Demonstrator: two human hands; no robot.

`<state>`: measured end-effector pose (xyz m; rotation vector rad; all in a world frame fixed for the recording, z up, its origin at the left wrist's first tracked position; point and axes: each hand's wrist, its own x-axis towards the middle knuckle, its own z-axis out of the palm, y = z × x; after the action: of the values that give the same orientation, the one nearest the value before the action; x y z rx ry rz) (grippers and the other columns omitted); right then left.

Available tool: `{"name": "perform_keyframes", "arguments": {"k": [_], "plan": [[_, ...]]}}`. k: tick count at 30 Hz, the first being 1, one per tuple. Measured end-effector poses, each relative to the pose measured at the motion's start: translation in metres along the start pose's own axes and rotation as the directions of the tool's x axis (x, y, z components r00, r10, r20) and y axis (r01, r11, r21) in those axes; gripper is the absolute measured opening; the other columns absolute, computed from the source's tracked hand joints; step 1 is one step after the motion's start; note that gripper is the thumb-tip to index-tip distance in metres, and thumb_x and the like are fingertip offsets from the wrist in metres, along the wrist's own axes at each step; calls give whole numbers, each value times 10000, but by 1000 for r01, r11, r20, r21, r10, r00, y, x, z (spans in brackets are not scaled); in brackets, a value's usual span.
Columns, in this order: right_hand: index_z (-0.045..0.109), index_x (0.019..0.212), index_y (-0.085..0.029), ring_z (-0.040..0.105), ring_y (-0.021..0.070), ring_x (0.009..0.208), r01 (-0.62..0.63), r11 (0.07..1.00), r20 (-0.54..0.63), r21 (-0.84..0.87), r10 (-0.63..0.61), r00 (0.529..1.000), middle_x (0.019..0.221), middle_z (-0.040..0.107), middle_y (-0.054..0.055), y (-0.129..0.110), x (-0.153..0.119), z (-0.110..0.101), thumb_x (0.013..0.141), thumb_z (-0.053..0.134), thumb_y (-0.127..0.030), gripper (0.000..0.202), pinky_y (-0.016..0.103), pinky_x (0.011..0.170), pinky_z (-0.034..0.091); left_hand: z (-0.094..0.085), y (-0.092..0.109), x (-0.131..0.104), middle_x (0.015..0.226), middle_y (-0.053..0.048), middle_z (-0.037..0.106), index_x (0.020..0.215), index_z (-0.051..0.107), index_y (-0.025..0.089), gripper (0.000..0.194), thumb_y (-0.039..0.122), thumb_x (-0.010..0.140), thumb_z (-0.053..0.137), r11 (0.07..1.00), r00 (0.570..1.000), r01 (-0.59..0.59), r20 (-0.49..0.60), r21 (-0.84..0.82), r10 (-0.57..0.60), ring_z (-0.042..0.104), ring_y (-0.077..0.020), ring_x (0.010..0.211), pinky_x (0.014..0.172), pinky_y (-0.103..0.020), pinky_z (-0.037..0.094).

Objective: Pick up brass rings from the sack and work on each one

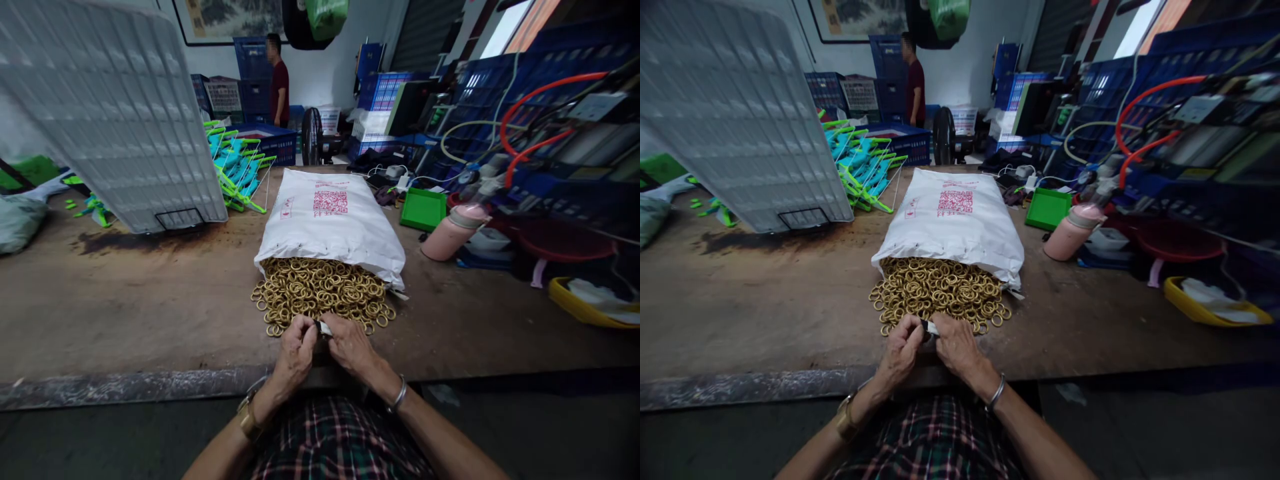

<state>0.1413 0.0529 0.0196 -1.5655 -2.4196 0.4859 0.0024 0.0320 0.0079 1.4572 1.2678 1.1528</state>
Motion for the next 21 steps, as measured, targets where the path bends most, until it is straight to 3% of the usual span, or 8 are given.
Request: {"name": "perform_keyframes", "arguments": {"k": [5, 9, 12, 15, 18, 21], "plan": [[533, 844, -166, 518, 141, 664, -20, 1000, 60, 22, 19, 998, 739, 615, 42, -4, 0, -1, 688, 367, -36, 262, 246, 593, 264, 0, -4, -2, 637, 26, 411, 699, 439, 183, 201, 318, 839, 385, 998, 999, -51, 15, 22, 50, 389, -117, 599, 587, -250, 328], [536, 853, -164, 532, 144, 654, -85, 995, 68, -45, 88, 994, 736, 622, 47, -13, 0, -2, 767, 381, -81, 196, 261, 563, 232, -2, -7, -5, 620, 28, 401, 682, 424, 188, 214, 332, 836, 389, 1000, 1000, -18, 18, 14, 18, 381, -118, 588, 577, -252, 328], [540, 862, -163, 535, 146, 642, -106, 991, 32, -86, 109, 994, 737, 629, 54, -12, 2, 0, 784, 383, -92, 189, 273, 553, 217, -4, 0, -13, 609, 32, 394, 683, 427, 188, 233, 357, 840, 394, 1000, 1000, 2, 16, -16, -1, 375, -114, 573, 560, -246, 325], [545, 865, -159, 522, 139, 604, -174, 979, -40, -110, 171, 984, 720, 628, 55, 0, 7, 1, 757, 379, -58, 222, 274, 540, 209, -5, 14, -24, 629, 25, 423, 710, 465, 177, 252, 380, 847, 404, 998, 995, 29, 100, -51, -23, 393, -106, 585, 563, -234, 333], [544, 834, -162, 511, 128, 593, -215, 971, -161, -109, 196, 967, 711, 618, 41, 14, 15, -3, 725, 386, -42, 227, 266, 539, 217, -3, 23, -28, 582, 41, 415, 700, 457, 177, 310, 457, 828, 424, 957, 965, 198, 211, -213, -153, 368, -81, 506, 488, -212, 311], [541, 832, -169, 525, 128, 632, -186, 978, -251, -95, 157, 955, 732, 615, 30, 17, 23, -8, 745, 392, -67, 200, 251, 564, 253, -3, 19, -22, 562, 51, 436, 719, 454, 177, 358, 530, 776, 466, 792, 893, 443, 283, -420, -350, 320, -57, 429, 387, -177, 216]]}}
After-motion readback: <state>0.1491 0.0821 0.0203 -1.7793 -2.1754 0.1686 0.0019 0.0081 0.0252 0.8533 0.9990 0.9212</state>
